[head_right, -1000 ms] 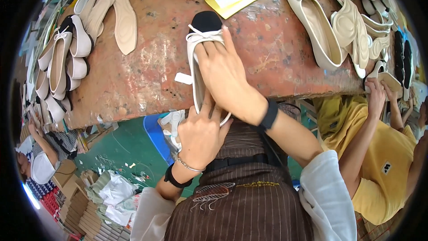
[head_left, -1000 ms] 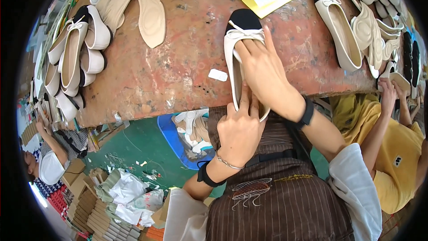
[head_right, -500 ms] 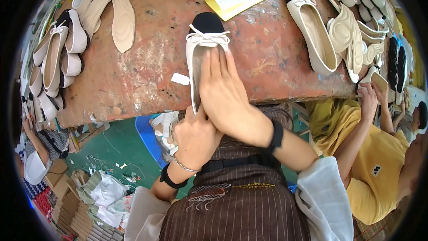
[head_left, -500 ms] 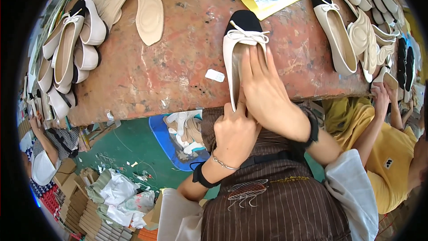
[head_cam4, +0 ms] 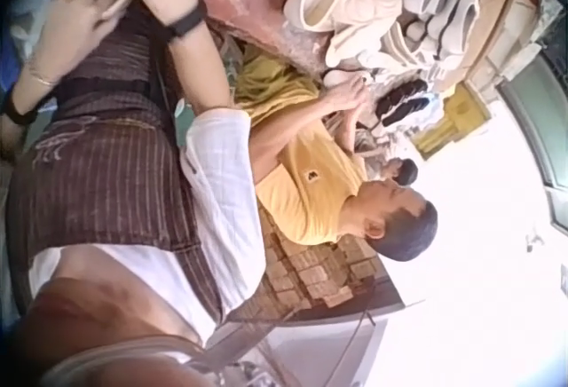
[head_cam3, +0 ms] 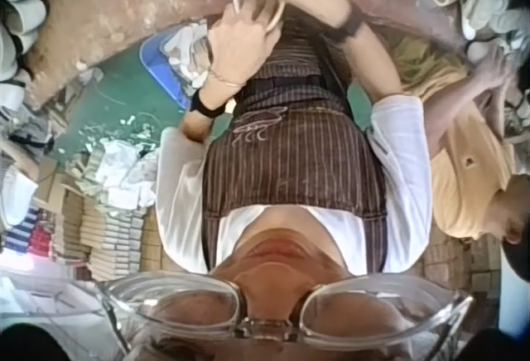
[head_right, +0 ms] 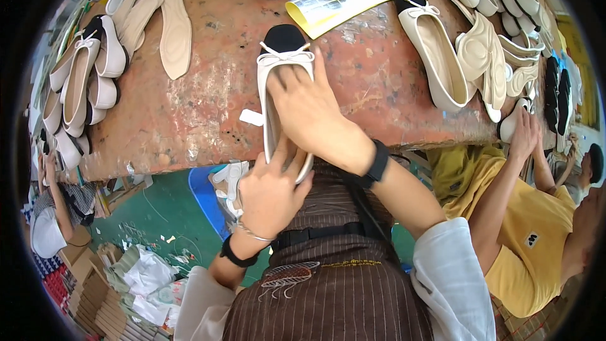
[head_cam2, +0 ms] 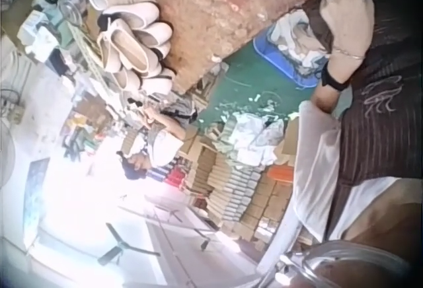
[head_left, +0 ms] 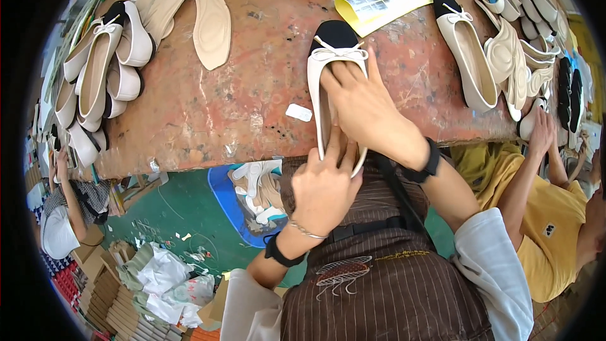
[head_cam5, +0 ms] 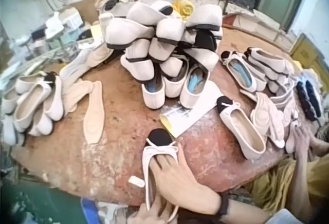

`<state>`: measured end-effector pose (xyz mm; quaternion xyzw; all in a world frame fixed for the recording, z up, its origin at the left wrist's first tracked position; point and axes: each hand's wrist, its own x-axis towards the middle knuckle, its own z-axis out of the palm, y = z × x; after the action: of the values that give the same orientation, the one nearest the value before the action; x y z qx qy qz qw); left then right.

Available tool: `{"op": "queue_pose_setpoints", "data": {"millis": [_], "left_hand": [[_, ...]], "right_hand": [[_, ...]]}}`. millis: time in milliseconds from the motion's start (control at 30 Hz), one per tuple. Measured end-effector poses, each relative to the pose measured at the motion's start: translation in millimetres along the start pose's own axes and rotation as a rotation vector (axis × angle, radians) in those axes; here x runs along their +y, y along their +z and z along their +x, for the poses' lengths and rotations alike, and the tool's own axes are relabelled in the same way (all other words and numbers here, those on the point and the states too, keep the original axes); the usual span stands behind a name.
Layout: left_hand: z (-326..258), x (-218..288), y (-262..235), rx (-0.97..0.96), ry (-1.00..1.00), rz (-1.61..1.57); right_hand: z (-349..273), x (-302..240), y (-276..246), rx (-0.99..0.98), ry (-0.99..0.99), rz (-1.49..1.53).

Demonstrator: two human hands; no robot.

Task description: Inserting insoles into shoes and inspecting them on a production line.

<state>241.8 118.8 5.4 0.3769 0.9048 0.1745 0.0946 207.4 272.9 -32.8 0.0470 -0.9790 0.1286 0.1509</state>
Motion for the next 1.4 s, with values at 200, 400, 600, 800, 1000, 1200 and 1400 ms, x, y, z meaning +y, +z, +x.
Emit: {"op": "queue_pose_setpoints", "data": {"millis": [200, 400, 600, 800, 1000, 1200, 1400], "left_hand": [[-24.0, -74.3, -45.4, -0.059, -0.036, -0.043], [2.2, -73.1, -28.0, 0.184, -0.265, -0.420], [26.0, -105.4, -15.4, -0.228, -0.444, -0.702], [22.3, -75.8, 4.4, -0.202, -0.681, -1.485], [3.2, -68.3, 21.4, -0.033, -0.786, -1.722], [-31.9, -129.6, -54.8, 0.478, -0.763, -1.381], [5.4, -285.6, -227.5, 0.939, -0.377, -0.193]], "right_hand": [[-41.7, 35.3, -100.4, -0.073, 0.351, 0.258], [-127.9, 132.3, -118.8, -0.053, 0.622, -0.528], [-58.8, 39.0, -111.2, 0.497, 0.924, 0.842], [-33.2, -35.4, -75.9, 0.332, 0.226, 0.330], [-54.3, -44.1, -68.1, -0.036, -0.097, 0.423], [-26.4, 129.2, -132.0, 0.587, 0.743, 0.123], [-46.8, 278.4, -102.0, 0.335, 1.068, -0.547]]}}
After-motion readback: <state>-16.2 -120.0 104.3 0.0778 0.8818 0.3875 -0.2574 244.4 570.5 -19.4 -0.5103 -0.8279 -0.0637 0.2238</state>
